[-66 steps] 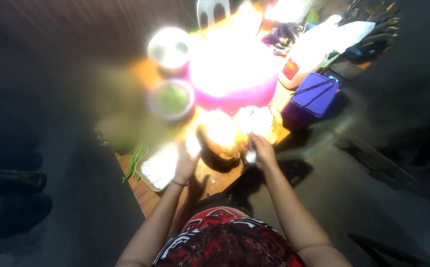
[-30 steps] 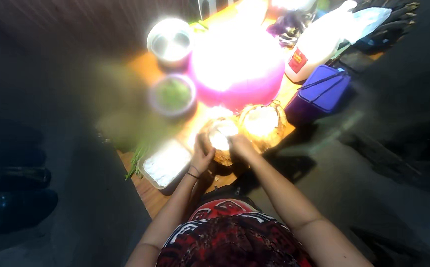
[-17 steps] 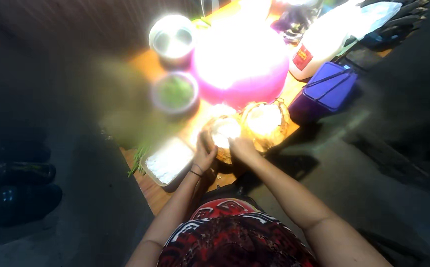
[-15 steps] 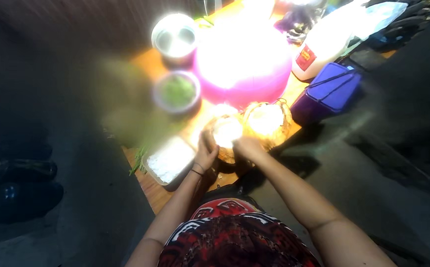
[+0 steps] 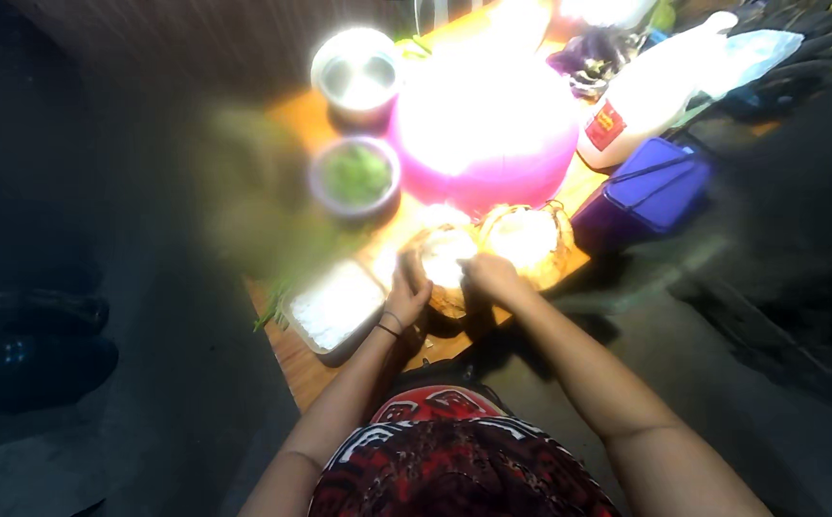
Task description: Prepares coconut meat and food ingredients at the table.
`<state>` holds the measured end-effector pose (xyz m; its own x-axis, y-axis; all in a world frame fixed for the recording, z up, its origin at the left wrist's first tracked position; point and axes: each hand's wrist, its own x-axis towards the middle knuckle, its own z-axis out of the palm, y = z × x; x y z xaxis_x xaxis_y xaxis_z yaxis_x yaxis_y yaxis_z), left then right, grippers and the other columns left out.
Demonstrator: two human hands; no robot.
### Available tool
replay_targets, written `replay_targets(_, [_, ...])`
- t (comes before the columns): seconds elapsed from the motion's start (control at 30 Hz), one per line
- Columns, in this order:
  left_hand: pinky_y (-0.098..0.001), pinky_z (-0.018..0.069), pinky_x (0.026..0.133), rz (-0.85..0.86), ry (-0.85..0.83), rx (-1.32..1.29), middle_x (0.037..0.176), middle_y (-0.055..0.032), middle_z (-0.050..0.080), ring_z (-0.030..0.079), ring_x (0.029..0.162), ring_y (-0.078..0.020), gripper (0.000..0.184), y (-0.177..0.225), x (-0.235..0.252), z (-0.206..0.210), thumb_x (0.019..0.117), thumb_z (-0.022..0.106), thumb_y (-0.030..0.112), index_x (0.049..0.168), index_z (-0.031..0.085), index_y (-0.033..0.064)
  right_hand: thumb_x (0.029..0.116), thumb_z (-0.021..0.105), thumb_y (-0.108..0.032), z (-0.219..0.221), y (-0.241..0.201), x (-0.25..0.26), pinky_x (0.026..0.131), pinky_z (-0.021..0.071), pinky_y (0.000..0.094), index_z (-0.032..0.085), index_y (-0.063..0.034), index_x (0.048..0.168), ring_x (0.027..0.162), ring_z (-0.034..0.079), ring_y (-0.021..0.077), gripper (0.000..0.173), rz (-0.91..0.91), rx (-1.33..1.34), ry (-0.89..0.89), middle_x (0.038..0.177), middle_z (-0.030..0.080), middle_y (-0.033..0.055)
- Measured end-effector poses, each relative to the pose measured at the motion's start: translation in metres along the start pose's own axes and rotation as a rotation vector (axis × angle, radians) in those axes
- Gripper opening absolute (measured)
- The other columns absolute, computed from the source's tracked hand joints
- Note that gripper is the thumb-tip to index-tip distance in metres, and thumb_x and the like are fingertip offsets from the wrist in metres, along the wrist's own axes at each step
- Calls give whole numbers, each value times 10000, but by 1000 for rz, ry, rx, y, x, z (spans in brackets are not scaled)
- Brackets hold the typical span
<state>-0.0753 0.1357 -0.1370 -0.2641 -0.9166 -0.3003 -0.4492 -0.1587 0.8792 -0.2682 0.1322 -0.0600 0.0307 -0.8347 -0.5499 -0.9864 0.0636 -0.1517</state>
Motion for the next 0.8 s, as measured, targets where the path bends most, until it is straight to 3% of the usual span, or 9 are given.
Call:
replay_targets(0.07, [-537,412,1133,-18,-8,-15,1645,-239,260,464,1418,-344,985,3,4,-1,987,669,319,1642,-44,134,1059,515,-158,10,0,8,925,518,632,674,-117,1325,1159,662,419,313,5,15,-18,1215,701,212])
replay_targets(0.13, [-544,432,1111,-36,-16,-12,1627,-257,290,499,1387,-357,988,5,7,-4,989,670,322,1640,-47,130,1073,507,-200,14,8,11,940,509,645,691,-53,1226,1163,657,428,281,37,59,-28,1197,698,228])
replay_targets(0.2, [-551,442,1104,-42,-21,-7,1621,-263,298,512,1374,-367,1000,4,11,-5,985,677,325,1640,-53,131,1084,521,-259,16,27,11,955,505,633,682,-28,1207,1135,662,410,307,44,252,15,1157,698,230])
replay_targets(0.3, [-567,441,1099,-41,-26,-12,1635,-261,270,506,1375,-383,987,4,16,-7,988,672,319,1640,-43,123,1065,579,-176,24,50,2,794,559,458,633,-17,1229,860,670,243,234,41,769,117,991,694,144])
replay_targets(0.37, [-577,454,1081,-52,-29,-12,1625,-262,292,525,1355,-389,987,6,15,-8,989,666,326,1639,-48,122,1061,577,-134,26,50,-5,768,559,399,568,3,1261,810,661,182,243,37,989,173,960,693,123])
replay_targets(0.6, [-565,449,1086,-50,-23,-20,1612,-274,309,526,1353,-391,993,10,10,-7,987,672,335,1640,-44,116,991,685,-97,33,33,25,819,602,386,485,0,1361,852,706,191,432,29,1193,591,1046,693,167])
replay_targets(0.73, [-550,441,1099,-36,-18,-12,1640,-261,257,509,1374,-376,987,9,7,-6,993,666,333,1642,-46,122,967,695,-49,46,21,45,795,608,309,542,26,1192,807,708,122,282,19,1212,700,969,692,121])
replay_targets(0.8, [-554,452,1085,-36,-10,0,1648,-259,238,517,1365,-379,980,9,6,-5,992,667,339,1643,-32,126,963,694,-40,51,17,53,797,610,327,546,37,1181,805,706,137,274,31,1244,690,961,680,131])
